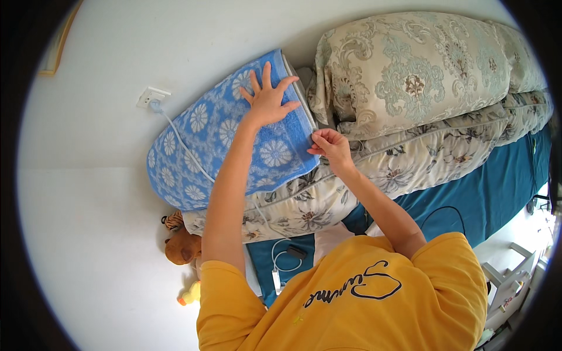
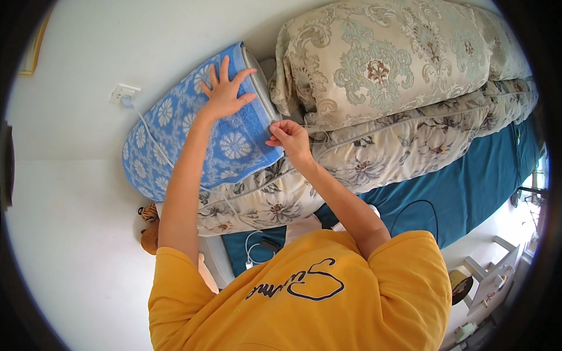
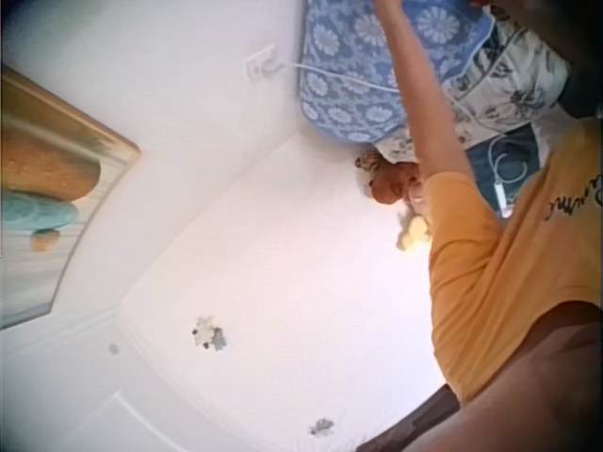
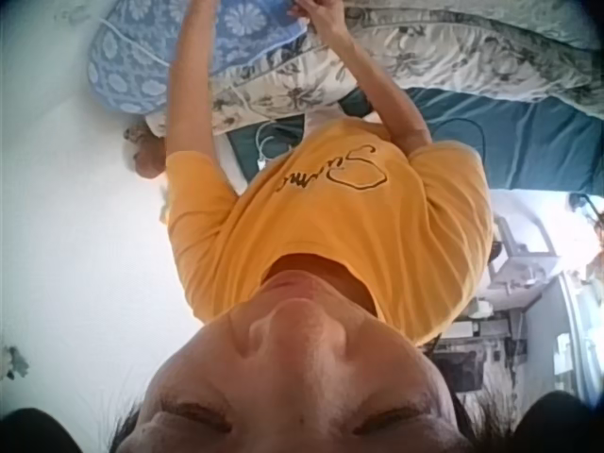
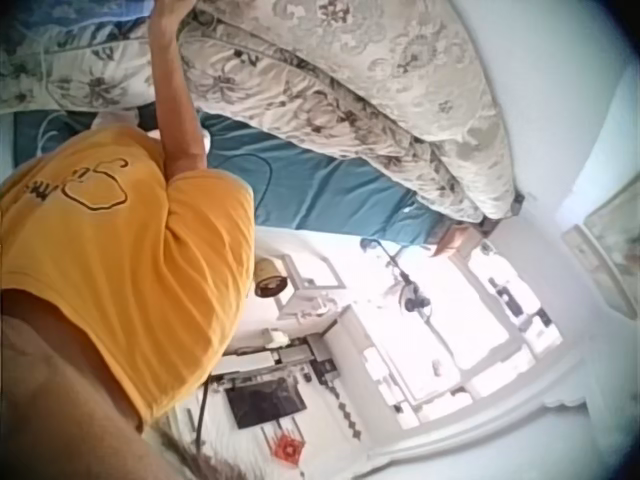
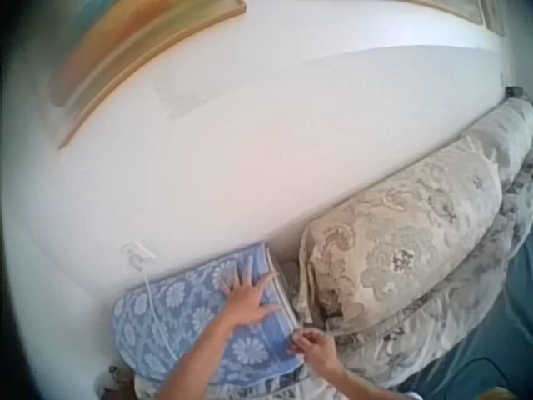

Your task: The person is sitting on the floor and sewing a blue floral pillow by hand. They use a needle and thread to stitch the edges of the pillow, repeatedly pulling the thread through the fabric to secure it.

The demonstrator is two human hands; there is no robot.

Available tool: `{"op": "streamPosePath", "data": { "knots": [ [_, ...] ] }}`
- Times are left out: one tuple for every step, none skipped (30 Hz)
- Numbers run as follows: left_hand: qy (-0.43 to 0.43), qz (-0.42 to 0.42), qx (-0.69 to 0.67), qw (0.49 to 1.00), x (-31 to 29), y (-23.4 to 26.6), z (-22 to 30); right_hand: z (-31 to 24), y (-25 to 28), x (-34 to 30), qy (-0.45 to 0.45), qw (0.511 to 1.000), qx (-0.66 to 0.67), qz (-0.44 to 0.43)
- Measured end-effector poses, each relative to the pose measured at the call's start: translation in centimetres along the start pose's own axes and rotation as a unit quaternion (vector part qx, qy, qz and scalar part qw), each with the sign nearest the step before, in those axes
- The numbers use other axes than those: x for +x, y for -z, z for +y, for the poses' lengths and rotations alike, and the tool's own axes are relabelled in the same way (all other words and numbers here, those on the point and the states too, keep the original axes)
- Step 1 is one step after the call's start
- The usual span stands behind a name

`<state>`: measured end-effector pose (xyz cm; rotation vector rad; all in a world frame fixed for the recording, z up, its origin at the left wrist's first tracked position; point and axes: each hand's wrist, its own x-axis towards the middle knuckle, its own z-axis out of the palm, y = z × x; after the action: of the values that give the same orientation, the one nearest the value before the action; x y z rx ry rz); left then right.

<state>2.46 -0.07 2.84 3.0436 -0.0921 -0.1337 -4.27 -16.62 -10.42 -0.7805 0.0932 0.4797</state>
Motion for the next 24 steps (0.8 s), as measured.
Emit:
{"op": "streamPosePath", "data": {
  "knots": [
    [0.000,-0.011,-0.014,1.000,0.2,0.3,-0.1,0.0,0.0,0.0,-0.003,1.000,0.002,-0.002],
    [0.000,-0.021,-0.029,0.999,0.4,0.7,-0.2,0.0,-0.1,-0.1,-0.003,1.000,0.005,-0.003],
    [0.000,-0.032,-0.043,0.999,0.5,1.0,-0.1,-0.1,-0.1,-0.2,-0.004,1.000,0.009,-0.004],
    [0.006,-0.032,-0.053,0.998,0.6,1.3,0.1,-0.2,-0.2,-0.3,-0.004,1.000,0.012,-0.005],
    [0.012,-0.033,-0.063,0.997,0.6,1.5,0.4,-0.3,-0.3,-0.4,0.000,1.000,0.013,-0.004],
    [0.018,-0.033,-0.073,0.997,0.7,1.6,0.6,-0.5,-0.4,-0.5,0.003,1.000,0.013,-0.004],
    [0.025,-0.029,-0.076,0.996,0.8,1.6,0.7,-0.6,-0.4,-0.6,0.006,1.000,0.013,-0.003],
    [0.032,-0.025,-0.080,0.996,0.9,1.5,0.7,-0.7,-0.4,-0.7,0.006,1.000,0.013,-0.003],
    [0.039,-0.021,-0.083,0.996,1.0,1.4,0.8,-0.8,-0.3,-0.7,0.006,1.000,0.012,-0.003],
    [0.040,-0.014,-0.089,0.995,1.1,1.5,1.0,-1.0,-0.3,-0.6,0.008,1.000,0.012,-0.002],
    [0.040,-0.007,-0.094,0.995,1.1,1.5,1.3,-1.1,-0.2,-0.6,0.009,1.000,0.008,-0.003],
    [0.040,0.000,-0.099,0.994,1.2,1.5,1.6,-1.3,-0.1,-0.7,0.011,1.000,0.005,-0.003],
    [0.040,0.004,-0.097,0.995,1.3,1.4,1.7,-1.4,-0.1,-0.7,0.012,1.000,0.002,-0.004],
    [0.039,0.008,-0.094,0.995,1.4,1.2,1.8,-1.4,-0.1,-0.7,0.011,1.000,-0.001,-0.007],
    [0.039,0.012,-0.092,0.995,1.4,1.0,1.8,-1.5,0.0,-0.6,0.010,1.000,-0.004,-0.010],
    [0.030,0.016,-0.095,0.995,1.4,0.9,1.7,-1.4,0.0,-0.5,0.007,1.000,-0.008,-0.013],
    [0.022,0.021,-0.099,0.995,1.4,0.7,1.5,-1.3,0.0,-0.5,0.004,1.000,-0.005,-0.012],
    [0.016,0.025,-0.103,0.994,1.4,0.5,1.2,-1.1,-0.1,-0.4,0.000,1.000,-0.003,-0.012],
    [0.003,0.030,-0.101,0.994,1.5,-0.1,0.9,-0.6,-0.2,-0.1,-0.006,1.000,-0.004,-0.014],
    [0.000,0.045,-0.093,0.995,1.3,-0.2,0.3,-0.4,-0.6,0.0,-0.004,1.000,-0.007,-0.004],
    [0.000,0.058,-0.085,0.995,1.2,-0.5,0.0,-0.3,0.0,-0.3,-0.005,1.000,-0.012,0.005],
    [-0.025,0.081,-0.084,0.993,1.3,-0.8,-0.2,-0.1,-0.5,-0.2,-0.010,1.000,-0.011,-0.006],
    [-0.029,0.081,-0.073,0.994,1.7,-0.7,0.6,-0.5,-0.8,-0.4,-0.006,1.000,-0.019,0.000],
    [-0.036,0.078,-0.080,0.993,2.1,-0.6,0.8,-1.1,-1.0,-0.7,-0.002,1.000,-0.029,0.005]
  ]
}}
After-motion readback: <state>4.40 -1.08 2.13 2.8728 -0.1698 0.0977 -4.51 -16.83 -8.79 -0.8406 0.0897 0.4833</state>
